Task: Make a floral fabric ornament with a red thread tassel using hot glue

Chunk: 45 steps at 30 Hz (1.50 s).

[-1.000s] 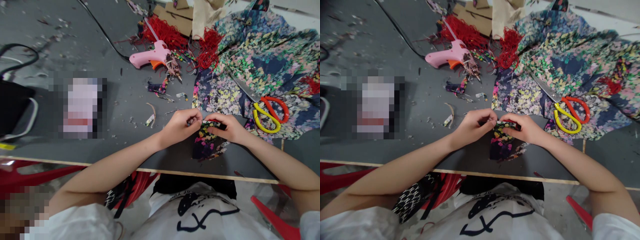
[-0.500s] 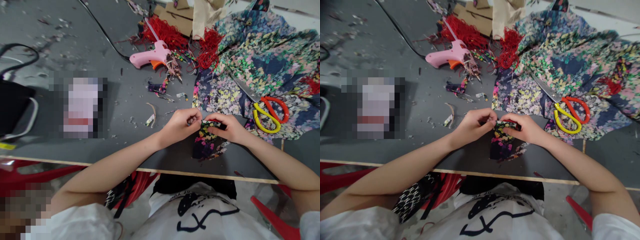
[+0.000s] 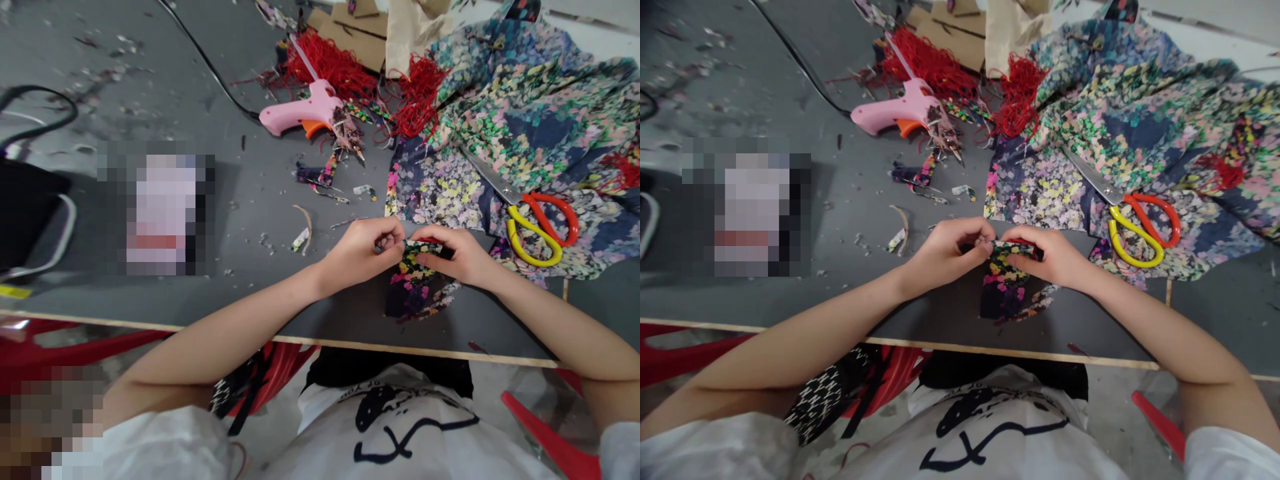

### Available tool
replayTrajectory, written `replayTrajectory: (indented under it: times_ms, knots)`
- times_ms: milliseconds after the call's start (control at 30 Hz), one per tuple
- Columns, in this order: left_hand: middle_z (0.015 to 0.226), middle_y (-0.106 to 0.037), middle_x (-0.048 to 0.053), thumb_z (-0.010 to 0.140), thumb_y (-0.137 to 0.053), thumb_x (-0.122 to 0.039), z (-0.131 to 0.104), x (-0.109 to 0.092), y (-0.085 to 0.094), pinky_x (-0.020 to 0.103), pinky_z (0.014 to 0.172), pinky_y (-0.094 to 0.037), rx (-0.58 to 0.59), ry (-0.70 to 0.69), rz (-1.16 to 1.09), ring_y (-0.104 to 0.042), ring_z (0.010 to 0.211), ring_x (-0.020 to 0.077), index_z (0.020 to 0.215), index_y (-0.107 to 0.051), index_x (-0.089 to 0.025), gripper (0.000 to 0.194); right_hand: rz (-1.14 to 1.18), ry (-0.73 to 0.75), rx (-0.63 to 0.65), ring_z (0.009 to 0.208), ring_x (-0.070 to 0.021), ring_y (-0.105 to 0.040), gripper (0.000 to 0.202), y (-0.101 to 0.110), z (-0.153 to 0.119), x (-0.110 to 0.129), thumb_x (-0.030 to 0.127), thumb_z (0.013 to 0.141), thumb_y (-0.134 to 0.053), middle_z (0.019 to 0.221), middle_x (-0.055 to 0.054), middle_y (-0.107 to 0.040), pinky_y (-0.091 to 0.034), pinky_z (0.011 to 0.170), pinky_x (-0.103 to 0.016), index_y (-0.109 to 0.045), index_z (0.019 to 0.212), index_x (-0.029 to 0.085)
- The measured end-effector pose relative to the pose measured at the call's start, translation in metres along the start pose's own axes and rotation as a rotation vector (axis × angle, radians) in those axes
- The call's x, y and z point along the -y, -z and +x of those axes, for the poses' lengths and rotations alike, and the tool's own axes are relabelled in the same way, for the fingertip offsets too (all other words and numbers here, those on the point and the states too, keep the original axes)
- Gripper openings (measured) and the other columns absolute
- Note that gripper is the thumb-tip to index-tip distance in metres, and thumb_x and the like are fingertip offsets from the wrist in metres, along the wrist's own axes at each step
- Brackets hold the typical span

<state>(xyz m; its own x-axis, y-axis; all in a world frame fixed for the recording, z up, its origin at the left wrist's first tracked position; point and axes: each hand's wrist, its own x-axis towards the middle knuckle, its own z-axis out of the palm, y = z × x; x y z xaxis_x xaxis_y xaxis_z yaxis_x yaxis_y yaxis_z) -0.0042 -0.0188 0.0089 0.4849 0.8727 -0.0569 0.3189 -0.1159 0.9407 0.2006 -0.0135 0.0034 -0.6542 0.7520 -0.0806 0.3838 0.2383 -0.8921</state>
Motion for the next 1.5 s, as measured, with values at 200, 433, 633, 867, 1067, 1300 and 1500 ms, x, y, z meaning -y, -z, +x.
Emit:
replayTrajectory:
  times_ms: [200, 433, 633, 867, 1067, 1300, 1500]
  knots:
    - [0.056, -0.041, -0.005, 0.078, -0.045, -0.021, 0.0, 0.0, 0.0, 0.019, 0.052, -0.031, -0.012, -0.014, 0.028, -0.036, 0.053, 0.0069, 0.067, -0.048, -0.016, 0.012, 0.001, 0.006, -0.003, 0.065, -0.0113, -0.056, 0.021, 0.0, 0.0, 0.0, 0.033, 0.087, -0.056, 0.09, -0.003, -0.068, -0.041, 0.057, -0.022, -0.061, 0.101, 0.018]
    - [0.057, -0.043, -0.005, 0.083, -0.044, -0.027, 0.0, 0.001, 0.003, 0.019, 0.053, -0.032, 0.042, -0.015, 0.014, -0.039, 0.054, 0.0076, 0.071, -0.049, -0.016, 0.018, 0.013, 0.013, -0.024, 0.063, -0.011, -0.054, 0.019, 0.0, 0.0, 0.0, 0.031, 0.086, -0.056, 0.085, -0.003, -0.067, -0.04, 0.055, -0.022, -0.061, 0.1, 0.019]
    - [0.058, -0.041, -0.005, 0.085, -0.047, -0.022, 0.0, 0.003, -0.001, 0.019, 0.053, -0.03, -0.004, -0.066, 0.092, -0.036, 0.055, 0.0069, 0.07, -0.048, -0.017, 0.015, 0.034, -0.001, -0.059, 0.067, -0.0118, -0.055, 0.02, -0.001, -0.001, -0.003, 0.031, 0.086, -0.057, 0.09, -0.004, -0.066, -0.04, 0.057, -0.023, -0.061, 0.101, 0.018]
    - [0.059, -0.042, -0.006, 0.084, -0.049, -0.028, 0.002, 0.004, -0.002, 0.018, 0.049, -0.033, -0.091, 0.058, -0.137, -0.04, 0.05, 0.0059, 0.073, -0.047, -0.018, 0.015, 0.154, -0.07, -0.132, 0.061, -0.0094, -0.05, 0.034, 0.0, -0.002, -0.003, 0.042, 0.086, -0.059, 0.096, -0.003, -0.064, -0.039, 0.052, -0.023, -0.057, 0.113, 0.022]
    - [0.057, -0.045, -0.006, 0.079, -0.054, -0.029, 0.004, 0.0, 0.0, 0.017, 0.046, -0.036, -0.199, 0.082, -0.268, -0.042, 0.047, 0.0054, 0.069, -0.049, -0.017, 0.015, 0.269, 0.034, -0.396, 0.112, -0.0198, -0.055, 0.044, -0.005, -0.001, -0.009, 0.049, 0.084, -0.06, 0.136, -0.007, -0.047, -0.049, 0.077, -0.029, -0.048, 0.12, 0.029]
    - [0.055, -0.046, -0.005, 0.077, -0.057, -0.025, 0.004, -0.001, 0.0, 0.017, 0.046, -0.037, -0.263, 0.036, -0.282, -0.044, 0.046, 0.0051, 0.066, -0.051, -0.017, 0.014, 0.135, 0.044, -0.414, 0.058, -0.0091, -0.044, 0.03, -0.003, -0.001, -0.005, 0.048, 0.087, -0.055, 0.066, 0.002, -0.048, -0.035, 0.053, -0.024, -0.052, 0.074, 0.02]
    - [0.056, -0.048, -0.005, 0.078, -0.062, -0.028, 0.003, 0.0, -0.001, 0.017, 0.047, -0.039, -0.236, 0.046, -0.328, -0.046, 0.047, 0.0054, 0.068, -0.053, -0.016, 0.018, 0.052, -0.034, -0.255, 0.049, -0.0066, -0.028, 0.045, -0.001, -0.001, 0.0, 0.053, 0.085, -0.054, 0.054, 0.007, -0.029, -0.024, 0.047, -0.024, -0.033, 0.061, 0.021]
